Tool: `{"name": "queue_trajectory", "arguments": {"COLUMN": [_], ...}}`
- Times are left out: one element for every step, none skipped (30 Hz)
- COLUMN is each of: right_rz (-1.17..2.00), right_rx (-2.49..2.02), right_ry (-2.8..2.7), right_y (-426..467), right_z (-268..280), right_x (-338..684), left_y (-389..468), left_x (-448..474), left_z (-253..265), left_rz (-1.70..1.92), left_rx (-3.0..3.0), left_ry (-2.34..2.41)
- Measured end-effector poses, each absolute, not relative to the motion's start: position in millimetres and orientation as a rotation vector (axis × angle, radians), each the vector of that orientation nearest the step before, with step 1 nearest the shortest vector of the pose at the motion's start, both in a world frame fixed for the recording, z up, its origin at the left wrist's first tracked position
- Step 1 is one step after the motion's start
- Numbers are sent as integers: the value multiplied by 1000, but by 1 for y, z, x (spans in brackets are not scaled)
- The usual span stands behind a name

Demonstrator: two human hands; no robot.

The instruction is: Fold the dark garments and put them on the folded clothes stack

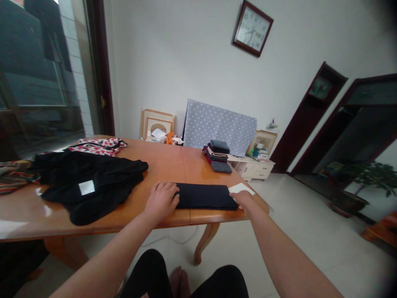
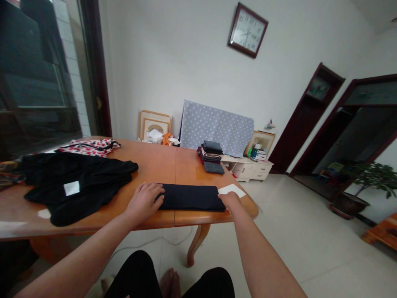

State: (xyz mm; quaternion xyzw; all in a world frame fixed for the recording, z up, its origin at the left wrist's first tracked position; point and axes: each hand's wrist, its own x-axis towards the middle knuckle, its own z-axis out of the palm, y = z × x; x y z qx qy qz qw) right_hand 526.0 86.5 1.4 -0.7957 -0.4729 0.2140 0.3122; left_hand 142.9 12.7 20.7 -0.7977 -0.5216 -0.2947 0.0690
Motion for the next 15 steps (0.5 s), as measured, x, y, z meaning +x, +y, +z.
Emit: {"name": "queue_trajectory", "arguments": {"right_rz": [546, 527, 507, 485, 464, 446, 434, 428, 429, 435, 445, 457, 470, 484, 498], "right_rx": [-2144, -2185, -2221, -2253, -2280, -2302, -2320, -2334, -2345, -2352, -2355, -2355, -2350, -2340, -2324], "right_ry": [-1264, -1284, -1305, -1327, -1349, -1367, -1383, -1397, -1409, -1420, -1431, -1443, -1457, -1474, -1496], "right_y": [91, 94, 97, 99, 101, 101, 101, 101, 101, 101, 101, 101, 102, 102, 103], "right_z": [2, 3, 5, 6, 7, 9, 11, 12, 14, 15, 17, 18, 18, 18, 18], "right_x": [524, 522, 520, 518, 516, 513, 511, 509, 507, 506, 505, 504, 503, 502, 501], "left_y": [16, 21, 27, 33, 40, 47, 53, 59, 64, 68, 71, 72, 72, 72, 71], "left_x": [155, 168, 181, 194, 206, 216, 225, 233, 238, 243, 246, 248, 249, 249, 250], "left_z": [25, 29, 32, 33, 33, 32, 30, 26, 21, 16, 10, 5, 0, -4, -6], "left_rz": [-885, -873, -865, -854, -837, -818, -797, -773, -743, -710, -674, -640, -612, -594, -584], "left_rx": [-2454, -2513, -2562, -2603, -2638, -2664, -2688, -2711, -2737, -2764, -2788, -2807, -2818, -2820, -2815], "left_ry": [-1516, -1459, -1413, -1383, -1365, -1358, -1353, -1352, -1356, -1362, -1373, -1387, -1402, -1419, -1434]}}
